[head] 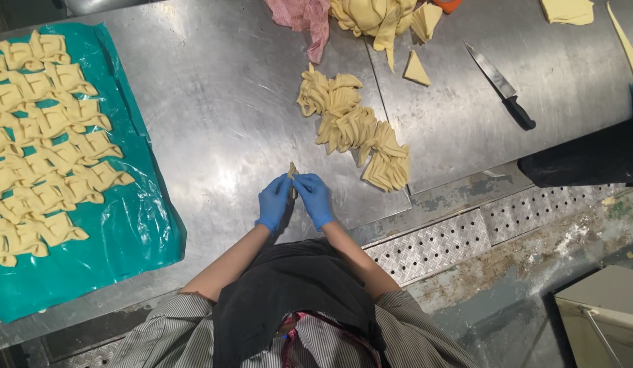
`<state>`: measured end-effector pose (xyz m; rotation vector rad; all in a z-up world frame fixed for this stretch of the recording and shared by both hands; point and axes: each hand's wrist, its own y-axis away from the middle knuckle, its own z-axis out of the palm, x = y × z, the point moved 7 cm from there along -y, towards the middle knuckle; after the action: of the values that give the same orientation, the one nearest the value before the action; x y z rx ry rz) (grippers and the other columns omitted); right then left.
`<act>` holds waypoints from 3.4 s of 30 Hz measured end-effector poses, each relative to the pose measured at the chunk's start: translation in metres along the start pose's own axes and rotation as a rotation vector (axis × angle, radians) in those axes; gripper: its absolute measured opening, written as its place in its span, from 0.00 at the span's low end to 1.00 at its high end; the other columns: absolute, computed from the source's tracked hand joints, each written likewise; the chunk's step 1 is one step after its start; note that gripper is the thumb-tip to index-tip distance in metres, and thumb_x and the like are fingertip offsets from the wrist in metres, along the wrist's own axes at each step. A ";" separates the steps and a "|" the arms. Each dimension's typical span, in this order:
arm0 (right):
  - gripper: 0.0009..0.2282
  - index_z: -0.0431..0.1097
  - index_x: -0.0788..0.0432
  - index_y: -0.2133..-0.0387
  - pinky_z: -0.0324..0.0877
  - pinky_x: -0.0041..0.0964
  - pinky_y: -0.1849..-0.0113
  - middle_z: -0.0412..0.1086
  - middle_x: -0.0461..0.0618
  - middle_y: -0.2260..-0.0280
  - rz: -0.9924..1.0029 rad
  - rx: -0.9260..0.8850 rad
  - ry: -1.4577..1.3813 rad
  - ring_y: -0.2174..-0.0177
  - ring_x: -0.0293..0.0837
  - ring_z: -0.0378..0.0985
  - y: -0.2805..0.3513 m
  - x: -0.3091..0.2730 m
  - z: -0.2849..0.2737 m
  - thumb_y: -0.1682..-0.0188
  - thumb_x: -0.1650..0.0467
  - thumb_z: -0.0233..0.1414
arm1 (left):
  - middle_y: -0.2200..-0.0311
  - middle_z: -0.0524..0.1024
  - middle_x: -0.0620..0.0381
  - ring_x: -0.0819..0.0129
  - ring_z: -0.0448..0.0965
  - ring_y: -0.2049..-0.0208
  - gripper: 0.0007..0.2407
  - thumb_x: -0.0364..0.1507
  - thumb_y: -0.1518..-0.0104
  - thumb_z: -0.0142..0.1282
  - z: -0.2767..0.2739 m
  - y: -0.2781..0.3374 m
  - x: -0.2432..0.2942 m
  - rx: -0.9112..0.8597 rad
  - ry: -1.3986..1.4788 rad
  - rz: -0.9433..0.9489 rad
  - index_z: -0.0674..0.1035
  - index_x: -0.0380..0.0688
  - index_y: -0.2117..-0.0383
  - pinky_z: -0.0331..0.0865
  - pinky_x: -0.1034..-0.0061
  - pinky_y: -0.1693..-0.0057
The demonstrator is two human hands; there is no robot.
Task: Manually folding individual pieces of pre-cut dough into decorative shapes on a stainless steel workstation.
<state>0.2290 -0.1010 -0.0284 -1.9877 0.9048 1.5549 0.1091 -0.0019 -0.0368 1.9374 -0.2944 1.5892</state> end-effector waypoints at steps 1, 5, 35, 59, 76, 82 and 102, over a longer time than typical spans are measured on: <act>0.09 0.79 0.62 0.57 0.73 0.31 0.59 0.76 0.52 0.61 0.005 -0.002 0.001 0.62 0.41 0.80 0.001 0.001 -0.001 0.50 0.74 0.59 | 0.58 0.85 0.49 0.74 0.83 0.61 0.15 0.33 0.36 0.55 0.000 0.001 -0.001 0.000 0.000 -0.006 0.81 0.36 0.49 0.76 0.78 0.53; 0.08 0.78 0.64 0.59 0.74 0.32 0.60 0.75 0.53 0.63 -0.034 0.009 0.017 0.64 0.42 0.79 -0.001 -0.001 -0.002 0.50 0.75 0.57 | 0.57 0.83 0.47 0.71 0.81 0.59 0.17 0.31 0.40 0.60 0.005 -0.001 0.002 -0.031 0.101 0.018 0.79 0.31 0.49 0.75 0.76 0.52; 0.08 0.78 0.56 0.64 0.68 0.46 0.58 0.73 0.52 0.64 -0.161 0.021 0.468 0.62 0.53 0.74 -0.027 -0.026 0.001 0.57 0.69 0.62 | 0.67 0.82 0.54 0.56 0.77 0.62 0.08 0.36 0.50 0.64 -0.023 -0.052 0.045 -0.125 -0.681 0.391 0.87 0.52 0.67 0.68 0.61 0.52; 0.19 0.78 0.45 0.56 0.64 0.49 0.51 0.72 0.46 0.56 -0.720 -0.289 0.679 0.53 0.52 0.72 0.030 -0.056 -0.004 0.62 0.75 0.55 | 0.59 0.79 0.56 0.59 0.77 0.54 0.07 0.27 0.48 0.64 -0.034 0.016 0.065 -0.306 -0.909 0.980 0.85 0.52 0.64 0.67 0.62 0.44; 0.15 0.76 0.51 0.54 0.61 0.50 0.49 0.70 0.48 0.53 -0.625 -0.238 0.645 0.52 0.52 0.71 0.030 -0.064 -0.006 0.56 0.73 0.57 | 0.53 0.79 0.56 0.59 0.76 0.52 0.09 0.34 0.41 0.59 -0.027 0.033 0.042 -0.406 -0.966 1.069 0.82 0.45 0.59 0.66 0.60 0.41; 0.14 0.76 0.51 0.58 0.64 0.48 0.52 0.70 0.48 0.59 -0.712 -0.307 0.651 0.54 0.51 0.71 0.034 -0.057 0.004 0.57 0.64 0.63 | 0.54 0.78 0.52 0.58 0.76 0.52 0.18 0.40 0.48 0.61 -0.031 0.036 0.048 -0.425 -0.880 1.075 0.82 0.40 0.58 0.65 0.60 0.41; 0.03 0.78 0.55 0.72 0.64 0.43 0.59 0.73 0.46 0.71 -0.373 -0.145 0.395 0.65 0.48 0.73 -0.018 -0.073 -0.006 0.55 0.70 0.63 | 0.67 0.80 0.57 0.57 0.74 0.59 0.06 0.30 0.43 0.59 -0.019 -0.007 0.091 -0.243 -0.702 0.665 0.85 0.45 0.64 0.61 0.61 0.47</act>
<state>0.2357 -0.0775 0.0428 -2.4509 0.5203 1.0673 0.1208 0.0333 0.0483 2.2557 -1.4675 1.0643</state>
